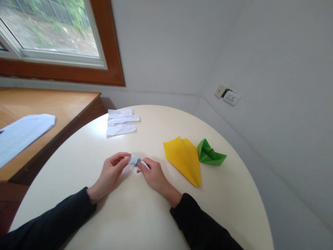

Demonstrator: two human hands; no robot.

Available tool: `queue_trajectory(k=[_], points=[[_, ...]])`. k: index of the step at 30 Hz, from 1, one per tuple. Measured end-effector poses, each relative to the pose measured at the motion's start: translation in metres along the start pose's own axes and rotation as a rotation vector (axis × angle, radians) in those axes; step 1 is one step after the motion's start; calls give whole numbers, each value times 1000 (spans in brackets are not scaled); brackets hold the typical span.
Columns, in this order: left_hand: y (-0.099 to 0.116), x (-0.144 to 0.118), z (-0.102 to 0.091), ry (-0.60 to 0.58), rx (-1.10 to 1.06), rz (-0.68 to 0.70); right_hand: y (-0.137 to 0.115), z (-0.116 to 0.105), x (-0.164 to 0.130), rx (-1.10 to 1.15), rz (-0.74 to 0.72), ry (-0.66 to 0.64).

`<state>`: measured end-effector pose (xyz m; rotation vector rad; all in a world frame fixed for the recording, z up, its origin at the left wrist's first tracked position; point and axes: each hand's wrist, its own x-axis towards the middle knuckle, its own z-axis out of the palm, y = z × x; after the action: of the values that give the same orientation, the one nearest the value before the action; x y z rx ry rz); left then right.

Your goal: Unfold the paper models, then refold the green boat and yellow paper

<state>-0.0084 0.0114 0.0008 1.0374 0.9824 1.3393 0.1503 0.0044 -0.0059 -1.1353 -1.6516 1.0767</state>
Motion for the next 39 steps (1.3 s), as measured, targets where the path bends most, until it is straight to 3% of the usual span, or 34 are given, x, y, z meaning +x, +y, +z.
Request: queue_trajectory(k=[3,7,11,16,24,39], points=[[-2,0,0,-10,39,75,0,0,0,-2,-24,-7],[0,-1,4,-58,-5,38,-2,0,-1,-9,-42,-9],[-1,-2,5,-120,81,9,-4,-1,-2,-15,-54,-24],[-9,-3,1,-234,220,68,-6,-2,-4,33,-81,-70],[-8,-7,2,-329,235,78,-7,-2,-5,59,12,-111],[-1,-9,1,-307,343,201,-10,-2,-5,85,20,-94]])
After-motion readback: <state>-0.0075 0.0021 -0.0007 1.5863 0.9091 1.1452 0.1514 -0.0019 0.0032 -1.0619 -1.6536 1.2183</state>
